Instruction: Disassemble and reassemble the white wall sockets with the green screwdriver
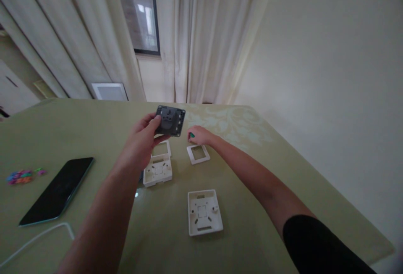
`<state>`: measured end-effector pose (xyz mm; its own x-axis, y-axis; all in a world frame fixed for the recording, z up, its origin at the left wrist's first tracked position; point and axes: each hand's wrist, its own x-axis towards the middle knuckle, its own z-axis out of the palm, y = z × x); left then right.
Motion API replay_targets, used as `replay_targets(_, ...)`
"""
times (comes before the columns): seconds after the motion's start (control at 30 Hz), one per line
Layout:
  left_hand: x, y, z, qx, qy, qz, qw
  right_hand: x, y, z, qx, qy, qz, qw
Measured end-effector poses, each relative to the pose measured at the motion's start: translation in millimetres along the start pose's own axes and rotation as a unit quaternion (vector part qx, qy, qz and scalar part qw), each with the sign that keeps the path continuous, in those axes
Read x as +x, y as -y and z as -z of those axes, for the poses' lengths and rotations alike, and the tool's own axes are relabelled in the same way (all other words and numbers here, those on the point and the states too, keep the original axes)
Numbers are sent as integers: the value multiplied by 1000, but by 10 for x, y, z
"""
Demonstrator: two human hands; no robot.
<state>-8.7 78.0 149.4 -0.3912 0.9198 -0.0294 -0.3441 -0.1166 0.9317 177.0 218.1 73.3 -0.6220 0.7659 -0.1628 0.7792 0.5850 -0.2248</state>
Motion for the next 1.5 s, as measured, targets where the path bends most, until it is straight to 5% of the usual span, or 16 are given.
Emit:
replay_targets(0.37, -78, 111, -24, 84, 188, -40, 978, -345, -60, 45, 61, 21, -29, 997)
replay_targets(0.7, -105, 320, -168, 243, 256, -183, 918, -1269, 0, 233, 252, -180, 21, 951)
replay_targets(0.83, -205, 466, -273, 305, 282, -209, 885, -1544, 77, 366, 249, -218, 48, 942)
replay_targets(1.0, -229, 769, -292, 439, 296, -210, 822, -1620, -2, 466, 143, -196, 39, 969)
replay_targets(1.2, -230, 1124, -228, 621, 308, -199, 693, -1498, -257, 327, -11, -154, -48, 987)
replay_targets(1.37, -194, 1125, -173, 689, 324, -186, 620, -1388, -307, 98, -51, -87, -20, 995)
replay_targets(1.5, -105, 1000, -93, 706, 324, -173, 605, -1349, -302, 46, -38, -49, 13, 998)
